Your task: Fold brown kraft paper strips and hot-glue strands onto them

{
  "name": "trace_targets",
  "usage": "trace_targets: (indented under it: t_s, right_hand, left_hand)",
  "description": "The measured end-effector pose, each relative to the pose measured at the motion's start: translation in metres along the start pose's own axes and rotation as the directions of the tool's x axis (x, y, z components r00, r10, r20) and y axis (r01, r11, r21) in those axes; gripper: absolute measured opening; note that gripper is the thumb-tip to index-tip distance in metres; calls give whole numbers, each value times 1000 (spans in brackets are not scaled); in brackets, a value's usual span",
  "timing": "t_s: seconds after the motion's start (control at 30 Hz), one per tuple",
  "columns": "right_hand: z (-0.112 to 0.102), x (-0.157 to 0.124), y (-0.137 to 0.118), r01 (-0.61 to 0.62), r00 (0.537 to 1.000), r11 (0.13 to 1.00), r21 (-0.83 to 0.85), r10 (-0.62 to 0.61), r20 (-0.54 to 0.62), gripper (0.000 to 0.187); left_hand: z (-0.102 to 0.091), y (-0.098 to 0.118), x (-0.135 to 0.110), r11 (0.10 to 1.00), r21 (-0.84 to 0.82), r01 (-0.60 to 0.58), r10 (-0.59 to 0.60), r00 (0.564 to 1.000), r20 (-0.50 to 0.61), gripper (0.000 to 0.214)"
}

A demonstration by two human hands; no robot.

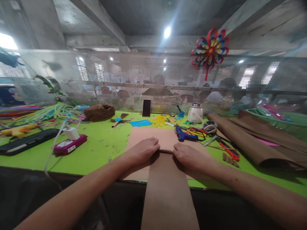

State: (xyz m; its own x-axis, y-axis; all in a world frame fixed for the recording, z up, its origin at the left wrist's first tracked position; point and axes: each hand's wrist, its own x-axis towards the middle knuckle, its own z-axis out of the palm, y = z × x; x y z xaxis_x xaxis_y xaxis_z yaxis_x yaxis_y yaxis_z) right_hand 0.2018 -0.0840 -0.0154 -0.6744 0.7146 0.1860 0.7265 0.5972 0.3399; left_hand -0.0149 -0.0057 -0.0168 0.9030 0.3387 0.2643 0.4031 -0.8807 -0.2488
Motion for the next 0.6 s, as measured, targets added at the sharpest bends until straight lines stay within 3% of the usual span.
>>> trace_targets:
  t_s: [0.33, 0.6]
  right_hand:
    - [14, 0, 4, 11, 1000, 1000, -25, -12, -22, 14]
    - [10, 1, 5, 22, 1000, 999, -41, -23, -16, 14]
  left_hand:
    - [11, -6, 4, 999, -20, 47, -48, 999, -16, 8]
    - [15, -4, 0, 990, -92, 110, -112, 993, -20, 8]
